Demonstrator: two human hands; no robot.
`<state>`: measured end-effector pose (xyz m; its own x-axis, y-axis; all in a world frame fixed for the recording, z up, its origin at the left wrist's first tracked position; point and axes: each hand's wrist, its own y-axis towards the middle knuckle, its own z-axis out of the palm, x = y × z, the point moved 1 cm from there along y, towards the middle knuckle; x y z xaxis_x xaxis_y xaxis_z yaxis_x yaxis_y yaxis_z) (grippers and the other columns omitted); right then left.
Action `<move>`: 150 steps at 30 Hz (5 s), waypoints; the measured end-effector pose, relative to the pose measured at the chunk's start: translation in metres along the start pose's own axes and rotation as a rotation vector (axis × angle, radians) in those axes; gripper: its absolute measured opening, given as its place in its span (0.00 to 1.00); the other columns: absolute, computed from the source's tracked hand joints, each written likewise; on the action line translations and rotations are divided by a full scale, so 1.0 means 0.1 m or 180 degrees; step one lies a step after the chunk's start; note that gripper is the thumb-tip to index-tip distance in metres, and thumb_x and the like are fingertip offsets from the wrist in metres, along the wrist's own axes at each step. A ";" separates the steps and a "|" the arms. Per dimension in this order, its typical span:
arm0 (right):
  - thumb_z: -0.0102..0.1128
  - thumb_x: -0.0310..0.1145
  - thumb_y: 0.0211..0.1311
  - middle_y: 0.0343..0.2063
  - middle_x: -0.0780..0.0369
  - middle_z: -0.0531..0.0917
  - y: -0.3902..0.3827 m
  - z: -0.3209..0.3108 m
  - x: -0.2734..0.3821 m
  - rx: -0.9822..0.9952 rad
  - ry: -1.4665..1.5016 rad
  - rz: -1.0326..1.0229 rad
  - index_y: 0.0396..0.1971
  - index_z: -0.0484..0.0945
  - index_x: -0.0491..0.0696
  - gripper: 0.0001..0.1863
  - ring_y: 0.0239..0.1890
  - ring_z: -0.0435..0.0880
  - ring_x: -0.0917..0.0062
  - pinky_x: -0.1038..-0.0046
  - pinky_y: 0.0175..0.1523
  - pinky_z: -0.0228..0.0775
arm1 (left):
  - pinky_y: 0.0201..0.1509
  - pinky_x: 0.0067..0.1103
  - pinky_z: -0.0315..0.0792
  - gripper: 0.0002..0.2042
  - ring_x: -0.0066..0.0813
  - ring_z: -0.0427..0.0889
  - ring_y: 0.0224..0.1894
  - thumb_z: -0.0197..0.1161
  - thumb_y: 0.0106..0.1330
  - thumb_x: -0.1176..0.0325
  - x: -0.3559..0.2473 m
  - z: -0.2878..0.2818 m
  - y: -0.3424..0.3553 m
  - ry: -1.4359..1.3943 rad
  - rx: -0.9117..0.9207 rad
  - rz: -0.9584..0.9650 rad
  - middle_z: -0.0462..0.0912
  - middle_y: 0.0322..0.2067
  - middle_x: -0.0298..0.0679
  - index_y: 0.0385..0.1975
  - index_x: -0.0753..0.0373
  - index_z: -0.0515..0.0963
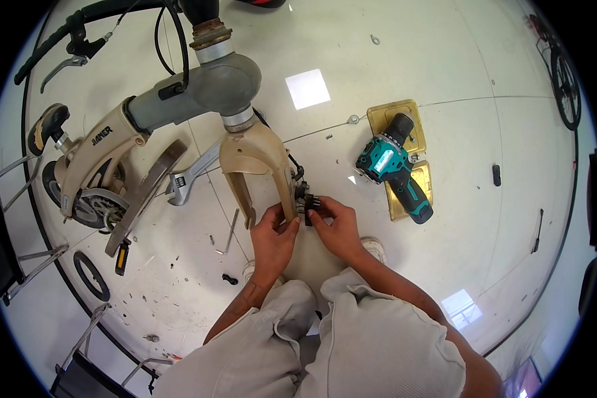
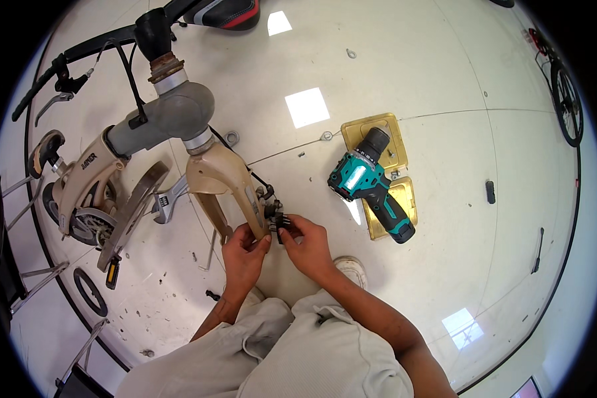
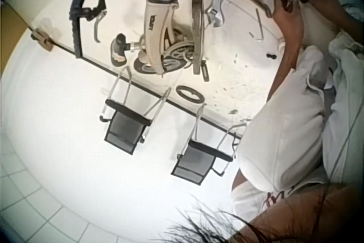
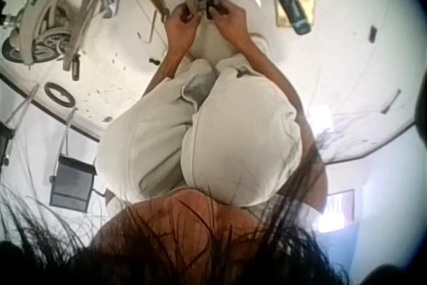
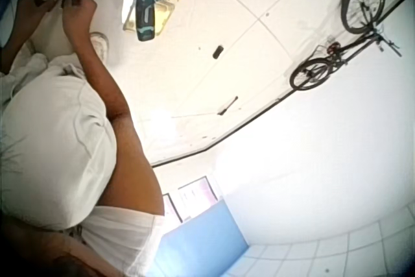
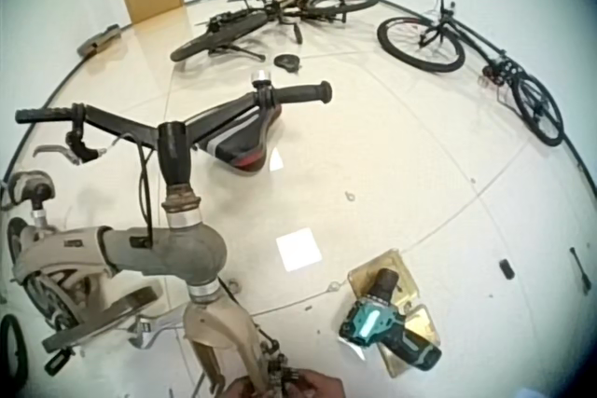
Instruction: The person is repairing a bicycle. They use a cordless drill to remove and install screws on the handlebar and front fork. They also use a wrench to tighten a bolt on the front fork.
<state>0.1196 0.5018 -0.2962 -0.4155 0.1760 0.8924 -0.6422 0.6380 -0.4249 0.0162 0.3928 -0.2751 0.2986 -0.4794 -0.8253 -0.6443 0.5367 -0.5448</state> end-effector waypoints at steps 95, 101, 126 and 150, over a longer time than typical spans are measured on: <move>0.60 0.28 0.65 0.43 0.62 0.82 -0.13 0.01 -0.21 0.0782 0.2741 0.1670 0.41 0.79 0.44 0.07 0.47 0.81 0.74 0.69 0.51 0.76 | 0.35 0.15 0.69 0.07 0.14 0.75 0.32 0.62 0.63 0.79 0.01 -0.26 -0.07 -0.0453 0.0396 -0.0299 0.82 0.32 0.33 0.40 0.71 0.79; 0.60 0.30 0.65 0.43 0.62 0.82 -0.10 0.02 -0.35 0.1010 0.3034 0.1570 0.40 0.78 0.45 0.07 0.49 0.80 0.73 0.66 0.53 0.75 | 0.34 0.14 0.69 0.07 0.13 0.74 0.32 0.63 0.63 0.78 0.00 -0.27 -0.06 -0.0586 0.0479 -0.0338 0.84 0.34 0.34 0.40 0.71 0.79; 0.61 0.22 0.62 0.34 0.59 0.84 -0.34 -0.10 0.21 0.1134 0.1539 0.1021 0.40 0.77 0.37 0.09 0.34 0.83 0.79 0.79 0.41 0.77 | 0.36 0.29 0.72 0.09 0.39 0.78 0.31 0.61 0.65 0.67 -0.35 -0.32 -0.36 0.1184 0.1017 0.0604 0.77 0.31 0.44 0.37 0.67 0.76; 0.60 0.21 0.63 0.39 0.59 0.81 -0.35 -0.06 0.34 0.0429 0.2042 0.0847 0.53 0.72 0.37 0.19 0.38 0.81 0.77 0.76 0.46 0.76 | 0.31 0.23 0.65 0.07 0.29 0.69 0.25 0.53 0.69 0.69 -0.31 -0.21 -0.35 0.0395 0.0861 0.0375 0.72 0.26 0.40 0.35 0.67 0.74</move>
<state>0.1315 0.4902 -0.2501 -0.1347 0.7466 0.6515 -0.6629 0.4208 -0.6192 0.0144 0.3746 -0.2274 0.1340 -0.4752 -0.8696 -0.4538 0.7507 -0.4801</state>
